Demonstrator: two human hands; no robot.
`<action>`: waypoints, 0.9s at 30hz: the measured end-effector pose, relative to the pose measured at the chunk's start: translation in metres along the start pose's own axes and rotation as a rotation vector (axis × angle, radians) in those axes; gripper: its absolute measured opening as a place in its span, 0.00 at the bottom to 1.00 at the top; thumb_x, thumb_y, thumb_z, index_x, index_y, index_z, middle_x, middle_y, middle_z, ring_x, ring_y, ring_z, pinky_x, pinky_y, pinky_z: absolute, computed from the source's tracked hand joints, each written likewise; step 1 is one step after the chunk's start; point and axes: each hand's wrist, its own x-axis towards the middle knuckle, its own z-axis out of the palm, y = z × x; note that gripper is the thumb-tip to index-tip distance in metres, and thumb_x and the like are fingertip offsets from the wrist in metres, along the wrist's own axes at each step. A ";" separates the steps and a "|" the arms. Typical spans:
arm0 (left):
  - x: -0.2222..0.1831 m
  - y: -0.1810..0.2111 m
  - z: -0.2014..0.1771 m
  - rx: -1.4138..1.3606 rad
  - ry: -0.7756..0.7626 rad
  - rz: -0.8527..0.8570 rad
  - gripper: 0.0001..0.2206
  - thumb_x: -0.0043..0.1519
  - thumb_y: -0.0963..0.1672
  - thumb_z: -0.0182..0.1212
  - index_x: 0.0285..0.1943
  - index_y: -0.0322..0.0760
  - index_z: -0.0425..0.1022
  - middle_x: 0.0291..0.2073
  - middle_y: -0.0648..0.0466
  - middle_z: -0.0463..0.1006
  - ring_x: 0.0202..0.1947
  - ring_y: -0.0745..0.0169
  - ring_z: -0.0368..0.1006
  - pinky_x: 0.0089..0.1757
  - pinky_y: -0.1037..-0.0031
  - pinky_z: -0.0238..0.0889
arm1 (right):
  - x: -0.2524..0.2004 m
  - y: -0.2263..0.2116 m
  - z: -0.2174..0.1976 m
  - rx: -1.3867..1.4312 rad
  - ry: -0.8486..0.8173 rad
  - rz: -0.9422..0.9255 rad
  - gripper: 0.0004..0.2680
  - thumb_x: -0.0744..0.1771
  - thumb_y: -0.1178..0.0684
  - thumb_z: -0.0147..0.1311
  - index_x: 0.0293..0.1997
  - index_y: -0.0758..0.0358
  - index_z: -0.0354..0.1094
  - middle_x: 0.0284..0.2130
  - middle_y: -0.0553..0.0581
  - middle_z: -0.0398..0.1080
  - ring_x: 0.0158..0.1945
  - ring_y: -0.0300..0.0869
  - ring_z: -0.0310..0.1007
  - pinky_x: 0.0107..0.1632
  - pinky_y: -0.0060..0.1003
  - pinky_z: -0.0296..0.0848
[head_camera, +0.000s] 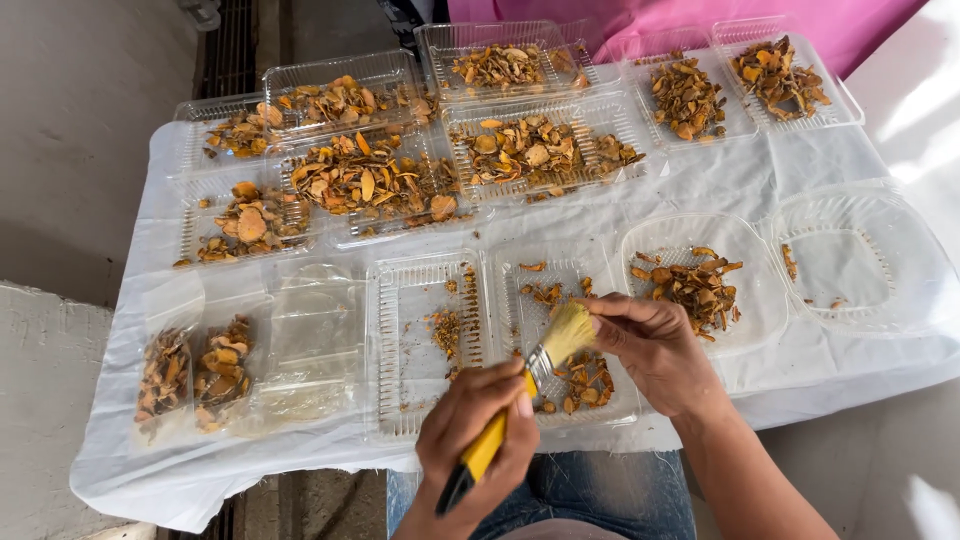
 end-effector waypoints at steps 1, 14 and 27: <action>-0.001 -0.006 -0.002 0.016 -0.040 -0.016 0.04 0.62 0.38 0.61 0.40 0.27 0.77 0.40 0.40 0.84 0.38 0.54 0.86 0.40 0.75 0.83 | 0.001 0.002 -0.002 -0.018 0.060 0.011 0.10 0.65 0.66 0.59 0.49 0.67 0.78 0.45 0.65 0.80 0.46 0.47 0.81 0.48 0.37 0.83; 0.005 0.001 0.001 0.017 -0.051 0.094 0.03 0.62 0.39 0.61 0.40 0.28 0.77 0.39 0.41 0.84 0.37 0.55 0.87 0.38 0.77 0.84 | -0.002 0.004 -0.001 -0.067 0.044 -0.021 0.10 0.64 0.66 0.61 0.48 0.67 0.78 0.42 0.63 0.81 0.42 0.45 0.81 0.44 0.34 0.82; -0.004 -0.015 0.003 0.120 0.018 0.277 0.02 0.63 0.37 0.62 0.43 0.32 0.77 0.39 0.48 0.85 0.40 0.61 0.88 0.35 0.86 0.87 | -0.010 -0.005 0.006 -0.091 0.165 0.025 0.08 0.64 0.65 0.61 0.45 0.65 0.79 0.44 0.65 0.81 0.43 0.56 0.86 0.51 0.46 0.86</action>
